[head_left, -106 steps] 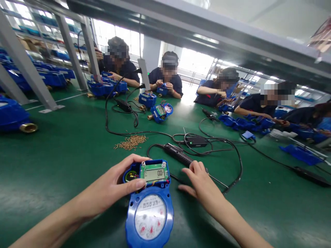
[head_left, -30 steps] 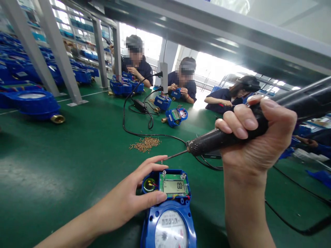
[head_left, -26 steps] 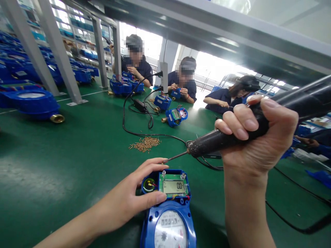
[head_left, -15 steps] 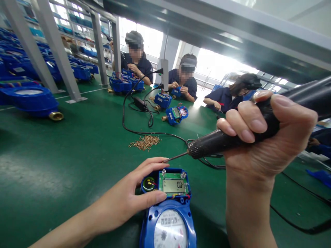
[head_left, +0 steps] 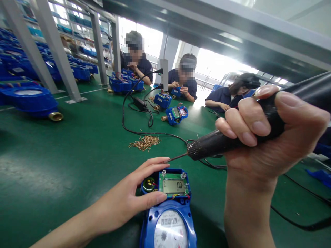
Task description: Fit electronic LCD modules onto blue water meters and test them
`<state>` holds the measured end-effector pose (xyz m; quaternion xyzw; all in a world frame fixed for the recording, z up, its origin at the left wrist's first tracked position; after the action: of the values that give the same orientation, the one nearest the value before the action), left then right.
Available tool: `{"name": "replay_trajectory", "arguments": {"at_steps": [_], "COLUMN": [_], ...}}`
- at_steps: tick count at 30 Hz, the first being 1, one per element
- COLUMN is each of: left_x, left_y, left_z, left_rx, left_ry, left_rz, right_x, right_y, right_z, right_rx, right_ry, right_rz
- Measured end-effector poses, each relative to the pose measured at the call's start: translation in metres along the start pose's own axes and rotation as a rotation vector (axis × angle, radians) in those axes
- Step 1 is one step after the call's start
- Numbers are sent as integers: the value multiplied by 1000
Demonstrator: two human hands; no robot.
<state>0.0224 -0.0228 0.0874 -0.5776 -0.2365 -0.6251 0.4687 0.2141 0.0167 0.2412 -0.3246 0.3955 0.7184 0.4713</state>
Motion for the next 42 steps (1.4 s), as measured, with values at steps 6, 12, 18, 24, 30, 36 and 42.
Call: {"name": "replay_trajectory", "arguments": {"at_steps": [6, 12, 18, 24, 30, 36, 42], "left_x": [1, -1, -1, 1, -1, -4, 0], "left_y": [1, 2, 1, 1, 1, 0, 0], "left_z": [-1, -1, -1, -2, -3, -3, -2], "left_rx": [1, 11, -24, -1, -12, -26, -28], "left_ry": [-20, -39, -52, -52, -47, -25, -33], "left_rz": [-31, -28, -25, -59, -30, 0, -5], "right_x": [-3, 8, 2, -16, -18, -19, -18], "right_y": [5, 6, 19, 36, 36, 35, 34], "right_z": [15, 40, 35, 20, 19, 20, 19], "right_rx": [-92, -354, -332, -200, -117, -96, -113], "right_ry": [133, 195, 184, 177, 166, 195, 183], "right_rz": [29, 97, 31, -158, -166, -188, -190]}}
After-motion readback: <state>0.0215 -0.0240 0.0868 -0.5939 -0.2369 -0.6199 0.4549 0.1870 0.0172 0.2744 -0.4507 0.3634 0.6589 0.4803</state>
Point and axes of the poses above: each hand's wrist, its own z-axis towards the middle knuckle, its own y-axis out of the palm, x = y × z, the point moved 1 cm from there along z, towards the middle knuckle, and after that the axes turned 11 degrees about y, right-handed, at the moved point
